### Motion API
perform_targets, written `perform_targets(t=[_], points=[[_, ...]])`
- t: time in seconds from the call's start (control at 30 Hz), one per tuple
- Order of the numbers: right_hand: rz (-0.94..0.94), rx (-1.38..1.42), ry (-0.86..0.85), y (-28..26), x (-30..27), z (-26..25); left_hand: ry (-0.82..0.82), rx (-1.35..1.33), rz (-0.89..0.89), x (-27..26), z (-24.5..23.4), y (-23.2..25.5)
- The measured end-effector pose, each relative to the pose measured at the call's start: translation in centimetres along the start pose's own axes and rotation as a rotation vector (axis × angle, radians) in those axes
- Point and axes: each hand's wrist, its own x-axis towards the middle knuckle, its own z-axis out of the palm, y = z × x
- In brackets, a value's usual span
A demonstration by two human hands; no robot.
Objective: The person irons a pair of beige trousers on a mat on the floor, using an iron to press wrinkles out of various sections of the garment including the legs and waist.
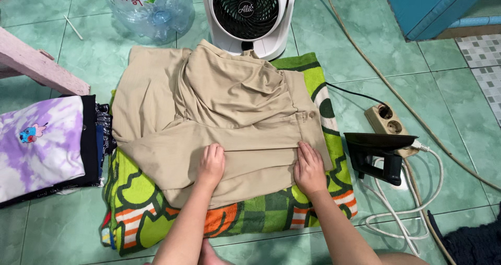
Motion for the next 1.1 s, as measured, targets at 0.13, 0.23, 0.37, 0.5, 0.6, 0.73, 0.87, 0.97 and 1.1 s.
perform_targets(t=[0.13, 0.23, 0.37, 0.5, 0.6, 0.73, 0.87, 0.97, 1.1], points=[[-0.008, -0.001, 0.001, 0.1, 0.0, 0.1, -0.078, 0.062, 0.007, -0.4, -0.3, -0.1], [-0.006, -0.003, 0.006, 0.1, 0.0, 0.2, -0.183, 0.074, 0.014, 0.0, -0.4, -0.1], [-0.014, -0.034, 0.012, 0.2, -0.1, 0.3, -0.185, 0.056, -0.074, -0.7, -1.1, 0.8], [0.0, 0.069, 0.08, 0.1, -0.4, 0.0, -0.308, 0.111, -0.287, 0.0, -1.0, 3.4], [0.133, 0.16, 0.128, 0.1, 0.1, -1.0, -0.428, 0.159, -0.374, 1.5, -1.4, 5.7], [0.425, 0.034, 0.222, 0.5, 0.3, -1.8, -0.273, 0.121, -0.104, 2.4, -0.3, 7.9], [0.69, 0.03, 0.164, 1.6, -0.4, -1.0, -0.287, -0.033, -0.021, 2.0, 1.4, 9.8], [0.886, 0.032, 0.098, 3.0, -0.1, 0.2, -0.382, -0.062, -0.095, 0.7, 1.5, 10.7], [1.147, 0.25, -0.137, 5.8, 1.2, 0.6, -0.345, -0.045, -0.063, 0.2, 1.2, 10.4]])
